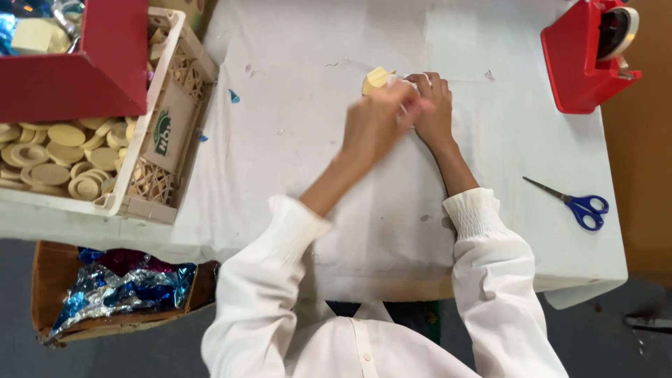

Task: The person wipes small wooden objects with a white cloth on a white table. They handle the objects one at a time, turning them over to clean different sides. The person places the cleaned objects on the table.

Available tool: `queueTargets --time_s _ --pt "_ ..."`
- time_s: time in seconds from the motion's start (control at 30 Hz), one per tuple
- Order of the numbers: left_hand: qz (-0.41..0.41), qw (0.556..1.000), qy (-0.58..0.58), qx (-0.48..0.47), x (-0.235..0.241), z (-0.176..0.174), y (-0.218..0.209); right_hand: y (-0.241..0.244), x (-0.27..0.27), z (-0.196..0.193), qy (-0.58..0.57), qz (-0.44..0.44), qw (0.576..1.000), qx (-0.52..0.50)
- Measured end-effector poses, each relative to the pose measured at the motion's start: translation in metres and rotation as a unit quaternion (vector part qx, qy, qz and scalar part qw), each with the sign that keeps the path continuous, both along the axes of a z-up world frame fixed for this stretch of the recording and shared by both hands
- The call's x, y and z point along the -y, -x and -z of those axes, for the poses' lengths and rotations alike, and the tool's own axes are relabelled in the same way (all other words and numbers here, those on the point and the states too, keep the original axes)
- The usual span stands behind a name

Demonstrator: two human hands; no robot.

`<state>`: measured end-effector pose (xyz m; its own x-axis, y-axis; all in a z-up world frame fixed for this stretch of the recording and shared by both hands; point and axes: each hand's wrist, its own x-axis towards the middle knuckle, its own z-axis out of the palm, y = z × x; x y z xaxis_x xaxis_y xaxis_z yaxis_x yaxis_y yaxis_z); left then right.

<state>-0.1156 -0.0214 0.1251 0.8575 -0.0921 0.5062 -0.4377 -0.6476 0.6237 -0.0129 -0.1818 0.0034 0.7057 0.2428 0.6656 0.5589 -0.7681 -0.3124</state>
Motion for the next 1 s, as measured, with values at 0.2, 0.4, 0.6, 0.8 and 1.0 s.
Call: queueTargets --time_s 0.2,0.4,0.6,0.8,1.0 --pt "-0.046 0.997 0.055 0.025 -0.006 0.155 -0.099 -0.002 0.010 -0.004 -0.124 -0.057 0.990 -0.036" --pt "-0.015 0.999 0.025 -0.028 0.000 0.133 -0.075 -0.006 0.009 0.002 -0.174 -0.023 0.984 -0.019" --pt "-0.015 0.998 0.032 -0.058 -0.002 0.124 -0.075 0.018 0.005 -0.030 -0.271 0.007 0.963 0.010" --pt "0.026 0.996 -0.054 0.063 -0.005 0.128 -0.072 0.016 0.004 -0.026 -0.082 -0.060 0.985 -0.140" --pt "0.010 0.998 -0.062 0.020 -0.001 0.117 -0.066 0.001 0.007 -0.003 -0.027 -0.047 0.998 -0.034"
